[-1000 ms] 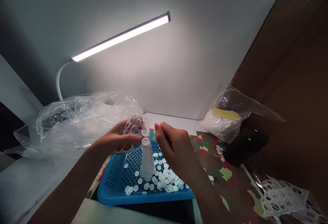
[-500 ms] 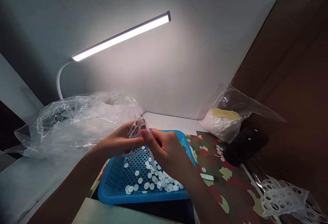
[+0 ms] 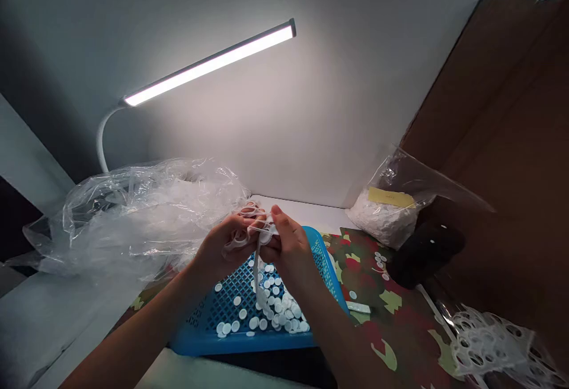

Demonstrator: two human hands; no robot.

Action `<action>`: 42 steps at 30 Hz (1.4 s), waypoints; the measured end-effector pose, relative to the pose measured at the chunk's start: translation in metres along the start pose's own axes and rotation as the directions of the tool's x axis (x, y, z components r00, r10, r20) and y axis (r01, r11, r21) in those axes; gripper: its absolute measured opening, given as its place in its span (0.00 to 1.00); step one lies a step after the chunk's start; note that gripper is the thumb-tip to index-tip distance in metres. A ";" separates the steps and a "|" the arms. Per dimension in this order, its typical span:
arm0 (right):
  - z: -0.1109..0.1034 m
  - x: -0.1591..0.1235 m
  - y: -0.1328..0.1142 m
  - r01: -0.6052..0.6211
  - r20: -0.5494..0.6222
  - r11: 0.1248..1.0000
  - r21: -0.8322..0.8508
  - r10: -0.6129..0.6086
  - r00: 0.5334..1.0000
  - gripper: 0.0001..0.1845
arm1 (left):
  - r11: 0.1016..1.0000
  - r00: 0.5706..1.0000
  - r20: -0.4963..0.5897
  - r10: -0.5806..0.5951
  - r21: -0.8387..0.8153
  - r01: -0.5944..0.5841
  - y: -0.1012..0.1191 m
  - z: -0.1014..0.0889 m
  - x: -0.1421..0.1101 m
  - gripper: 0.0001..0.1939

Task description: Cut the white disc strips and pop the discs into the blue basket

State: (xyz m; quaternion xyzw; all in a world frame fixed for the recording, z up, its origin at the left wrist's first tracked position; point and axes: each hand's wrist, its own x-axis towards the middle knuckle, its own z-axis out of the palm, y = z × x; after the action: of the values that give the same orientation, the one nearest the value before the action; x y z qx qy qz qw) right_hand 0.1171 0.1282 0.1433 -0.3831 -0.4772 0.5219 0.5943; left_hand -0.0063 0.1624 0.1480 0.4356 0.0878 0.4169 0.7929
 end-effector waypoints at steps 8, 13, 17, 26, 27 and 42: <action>0.012 -0.011 -0.009 0.152 -0.174 0.978 0.143 -0.126 0.977 0.22 | 0.956 1.000 0.020 -0.002 -0.292 0.008 -0.002 0.004 -0.004 0.07; -0.022 0.001 -0.027 0.351 -0.345 0.918 0.183 -0.275 0.898 0.25 | 0.957 0.984 -0.162 0.071 -0.266 -0.113 0.021 -0.001 -0.009 0.04; -0.043 0.014 -0.023 0.204 -0.162 0.975 -0.086 -0.216 0.963 0.21 | 0.963 0.992 -0.127 0.019 -0.266 -0.052 0.033 -0.001 -0.011 0.03; -0.030 0.010 0.001 0.244 0.265 0.545 -0.802 -0.042 0.963 0.25 | 0.958 0.991 -0.128 -0.028 -0.287 -0.009 0.031 -0.014 -0.007 0.03; -0.029 0.010 0.002 0.247 0.271 0.520 -0.818 -0.032 0.962 0.25 | 0.961 0.990 -0.135 -0.026 -0.275 -0.013 0.031 -0.014 -0.006 0.02; 0.004 -0.013 -0.012 0.243 0.149 0.698 -0.674 -0.194 0.970 0.26 | 0.938 0.971 -0.233 0.047 0.346 0.038 0.004 0.001 -0.004 0.15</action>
State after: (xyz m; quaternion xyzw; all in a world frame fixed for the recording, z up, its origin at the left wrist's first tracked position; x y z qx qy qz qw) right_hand 0.1158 0.1133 0.1535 -0.4987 -0.6978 0.2461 0.4515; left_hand -0.0109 0.1600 0.1510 0.5160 0.2534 0.4458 0.6862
